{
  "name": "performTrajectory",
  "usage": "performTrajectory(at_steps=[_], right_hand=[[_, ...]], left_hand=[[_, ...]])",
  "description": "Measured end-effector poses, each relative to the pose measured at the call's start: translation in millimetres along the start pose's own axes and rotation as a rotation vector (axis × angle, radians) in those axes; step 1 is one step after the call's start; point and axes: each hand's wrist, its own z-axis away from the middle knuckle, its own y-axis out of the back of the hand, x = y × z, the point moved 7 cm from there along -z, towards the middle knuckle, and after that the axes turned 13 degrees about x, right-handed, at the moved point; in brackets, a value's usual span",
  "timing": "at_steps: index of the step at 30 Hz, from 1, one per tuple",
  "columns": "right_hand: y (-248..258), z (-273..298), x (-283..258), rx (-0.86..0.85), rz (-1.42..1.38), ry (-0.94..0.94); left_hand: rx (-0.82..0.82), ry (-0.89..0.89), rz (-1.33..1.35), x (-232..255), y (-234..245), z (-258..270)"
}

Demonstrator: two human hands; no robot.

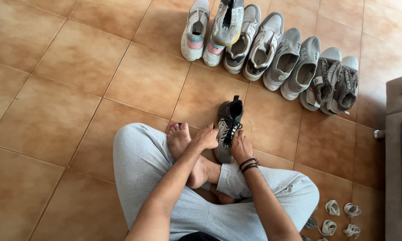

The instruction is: The person sits on a tiled floor and removes the existing laces from a pair of sneakers. They then thread new black laces through the eyelets of one shoe, pulling them through each hole to re-lace the shoe.

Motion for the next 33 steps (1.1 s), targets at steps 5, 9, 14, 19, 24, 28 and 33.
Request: performTrajectory(at_steps=[5, 9, 14, 19, 24, 28, 33], right_hand=[[-11.5, -1.0, 40.5, 0.054, -0.425, -0.145], [-31.9, 7.8, 64.2, -0.039, -0.806, -0.469], [4.4, 3.0, 33.3, 0.096, -0.481, -0.057], [14.6, -1.1, 28.6, 0.145, -0.410, -0.068], [-28.7, 3.8, 54.6, -0.063, -0.711, -0.451], [-40.3, 10.0, 58.0, -0.066, -0.584, -0.233], [-51.0, 4.4, 67.0, -0.241, -0.905, -0.465]], left_hand=[[0.000, 0.107, 0.114, -10.7, -12.1, -0.7], [-0.067, 0.174, 0.113, -17.8, -16.0, 6.2], [-0.136, 0.090, 0.101, -7.2, -6.8, 3.6], [-0.083, 0.120, 0.132, -12.6, -7.4, -1.9], [-0.036, 0.178, 0.057, -30.6, -30.6, -2.8], [-0.163, 0.121, 0.099, -36.8, -59.3, -6.4], [-0.057, 0.004, 0.139, -29.2, -50.7, -24.2]])
